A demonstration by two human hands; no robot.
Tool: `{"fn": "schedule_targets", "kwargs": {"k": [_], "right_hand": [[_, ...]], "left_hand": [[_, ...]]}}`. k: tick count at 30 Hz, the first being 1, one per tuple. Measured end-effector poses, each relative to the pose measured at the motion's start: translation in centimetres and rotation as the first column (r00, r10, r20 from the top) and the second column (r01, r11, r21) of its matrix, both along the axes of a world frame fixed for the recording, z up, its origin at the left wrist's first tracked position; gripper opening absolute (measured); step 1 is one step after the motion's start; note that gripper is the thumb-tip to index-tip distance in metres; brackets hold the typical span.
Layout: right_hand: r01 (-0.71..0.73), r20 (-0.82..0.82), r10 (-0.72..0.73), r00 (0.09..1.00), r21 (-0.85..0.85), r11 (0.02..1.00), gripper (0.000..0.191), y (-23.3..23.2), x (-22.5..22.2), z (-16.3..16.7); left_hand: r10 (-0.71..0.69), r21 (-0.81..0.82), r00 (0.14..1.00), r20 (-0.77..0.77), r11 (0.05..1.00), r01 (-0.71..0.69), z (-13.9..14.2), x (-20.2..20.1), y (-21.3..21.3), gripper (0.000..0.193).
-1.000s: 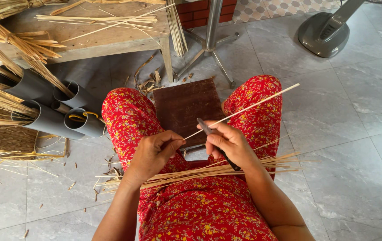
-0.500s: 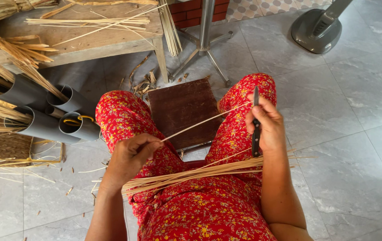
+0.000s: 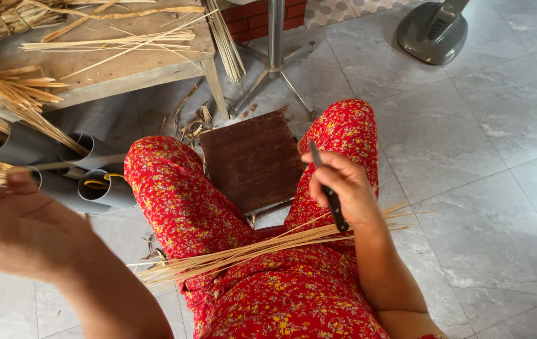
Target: The person sits on a low stool and splits thin bamboo strips with a small knife, drawing the blade along each strip to shave and separate it. They work each strip across their lap and set finished strips onto a growing pile, occasionally reaching to the table for more material.
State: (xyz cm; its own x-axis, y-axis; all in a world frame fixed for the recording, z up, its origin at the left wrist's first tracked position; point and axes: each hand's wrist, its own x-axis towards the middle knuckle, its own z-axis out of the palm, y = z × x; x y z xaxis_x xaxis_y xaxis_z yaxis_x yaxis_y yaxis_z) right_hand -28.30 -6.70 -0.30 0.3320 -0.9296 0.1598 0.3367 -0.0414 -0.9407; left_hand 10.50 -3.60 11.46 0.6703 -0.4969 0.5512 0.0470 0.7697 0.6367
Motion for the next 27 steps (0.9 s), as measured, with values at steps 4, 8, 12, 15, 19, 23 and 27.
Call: {"fn": "schedule_targets", "kwargs": {"k": [4,8,12,15,19,23,27], "right_hand": [[-0.276,-0.158,0.269,0.95,-0.025,0.961,0.035,1.6,2.5,1.0],[-0.391,-0.155,0.388,0.908,0.017,0.92,0.05,2.7,5.1,1.6],[-0.22,-0.155,0.238,0.959,0.127,0.967,0.055,3.1,6.3,1.7],[-0.07,-0.149,0.091,0.985,0.143,0.987,0.05,2.7,6.4,1.3],[-0.027,-0.066,0.038,0.997,0.164,0.986,0.044,1.8,6.0,0.4],[0.017,-0.014,-0.015,1.0,0.182,0.983,0.044,1.4,5.4,-0.3],[0.071,0.008,-0.073,0.997,0.157,0.985,0.044,1.2,4.5,-0.2]], "left_hand": [[-0.104,-0.012,0.994,0.021,0.994,0.104,-2.8,-3.5,-0.6,0.008],[-0.377,0.147,0.889,-0.259,0.894,0.422,-7.9,-9.3,-0.6,0.007],[-0.413,0.371,0.813,-0.412,0.739,0.563,-12.0,-13.2,0.0,0.014],[-0.474,0.357,0.747,-0.466,0.672,0.649,-13.4,-14.5,-0.1,0.017],[-0.502,0.407,0.72,-0.479,0.6,0.689,-13.7,-14.9,-0.2,0.02],[-0.613,0.561,0.687,-0.39,0.433,0.705,-11.9,-14.4,0.6,0.025],[-0.732,0.691,0.674,-0.101,0.436,0.577,-7.9,-13.5,3.6,0.025]]}}
